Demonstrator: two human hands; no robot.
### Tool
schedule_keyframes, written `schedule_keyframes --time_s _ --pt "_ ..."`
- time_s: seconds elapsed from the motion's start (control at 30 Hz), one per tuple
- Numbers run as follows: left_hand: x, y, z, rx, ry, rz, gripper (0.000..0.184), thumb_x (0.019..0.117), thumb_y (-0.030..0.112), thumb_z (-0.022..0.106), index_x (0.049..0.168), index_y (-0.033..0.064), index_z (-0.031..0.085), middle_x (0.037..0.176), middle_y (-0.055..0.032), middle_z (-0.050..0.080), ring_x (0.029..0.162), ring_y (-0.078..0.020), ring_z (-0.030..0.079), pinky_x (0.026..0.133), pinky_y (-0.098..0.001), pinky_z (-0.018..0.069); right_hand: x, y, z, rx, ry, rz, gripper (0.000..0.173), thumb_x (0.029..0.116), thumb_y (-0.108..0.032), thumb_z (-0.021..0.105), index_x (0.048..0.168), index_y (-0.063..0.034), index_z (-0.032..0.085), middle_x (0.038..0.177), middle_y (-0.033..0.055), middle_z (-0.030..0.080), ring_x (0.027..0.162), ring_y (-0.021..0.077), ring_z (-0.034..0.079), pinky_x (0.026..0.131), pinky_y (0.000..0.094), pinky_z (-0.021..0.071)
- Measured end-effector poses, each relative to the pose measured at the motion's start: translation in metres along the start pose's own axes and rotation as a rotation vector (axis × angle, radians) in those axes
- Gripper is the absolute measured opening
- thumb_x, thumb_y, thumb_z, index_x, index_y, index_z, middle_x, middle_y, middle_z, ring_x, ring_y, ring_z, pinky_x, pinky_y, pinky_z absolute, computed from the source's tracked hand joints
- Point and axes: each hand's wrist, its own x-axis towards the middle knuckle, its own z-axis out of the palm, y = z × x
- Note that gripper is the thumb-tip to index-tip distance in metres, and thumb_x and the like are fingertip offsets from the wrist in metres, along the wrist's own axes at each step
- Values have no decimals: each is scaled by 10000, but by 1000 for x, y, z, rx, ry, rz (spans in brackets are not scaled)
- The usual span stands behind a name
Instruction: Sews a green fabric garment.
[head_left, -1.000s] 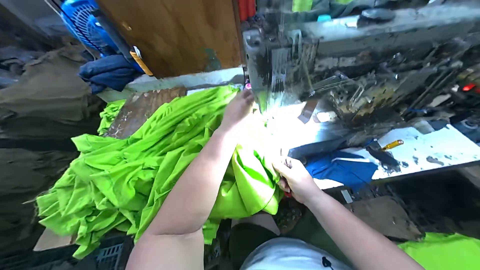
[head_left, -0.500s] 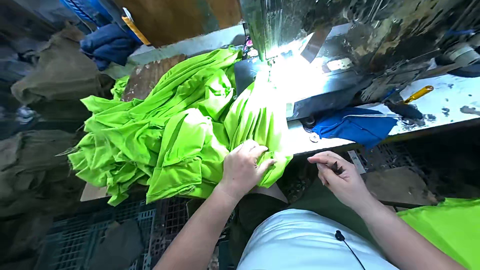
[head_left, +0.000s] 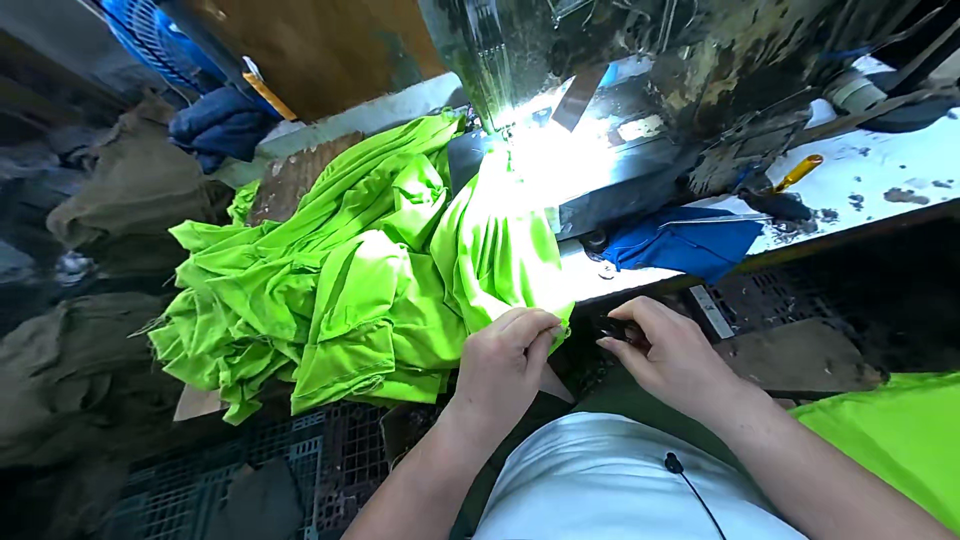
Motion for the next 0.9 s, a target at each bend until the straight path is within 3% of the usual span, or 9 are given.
schedule_keyframes --time_s 0.1,0.27,0.4,0.6,0.73,0.77,0.83,0.9 --pt "-3 -4 7 -136 82 81 120 980 53 646 989 8 757 1113 -144 743 1016 -119 731 873 -229 610 10 2 9 -36 131 -232 216 969 -212 670 1038 -8 686 932 124 682 792 165 651 751 220 558" --pt "-8 -3 5 -251 85 53 58 936 40 710 953 5 754 1305 -233 664 1195 -220 686 1007 -329 587 7 3 16 -43 77 -230 194 945 -188 684 1019 -9 689 933 126 689 804 184 682 752 251 582" --pt "-18 1 3 -93 53 102 95 972 57 663 982 32 754 1350 -218 639 1216 -203 663 1035 -305 552 -7 -6 8 -10 25 -167 227 927 -230 696 1045 -37 719 932 90 687 762 125 645 708 198 553" --pt "-22 9 4 40 51 214 103 977 56 653 993 42 754 1339 -216 646 1268 -219 627 1070 -293 516 3 -20 15 -18 33 -232 170 929 -183 690 998 -28 705 886 104 670 775 173 668 718 248 576" --pt "-32 9 7 100 39 232 103 985 96 648 971 99 750 1337 -186 651 1343 -288 564 1119 -384 479 6 -20 18 30 48 -184 146 959 -155 647 967 -27 716 884 100 696 792 168 692 733 256 585" --pt "-37 9 1 143 -16 202 104 988 122 650 964 115 751 1332 -160 661 1303 -274 592 1082 -391 501 5 -16 15 54 57 -135 156 959 -162 654 975 -25 727 901 101 710 798 160 699 738 258 589" --pt "-46 13 -31 313 -270 45 91 918 196 717 951 146 785 1247 -80 716 1029 -216 714 842 -417 597 3 -2 7 105 86 -57 179 964 -197 665 994 -33 732 915 81 712 793 103 677 737 209 572" --pt "-40 18 -67 377 -665 -136 358 851 272 826 1164 106 772 1208 -98 733 872 -288 742 710 -550 599 0 9 -2 168 69 3 194 958 -214 679 1011 -33 726 923 70 706 790 54 651 733 167 548"
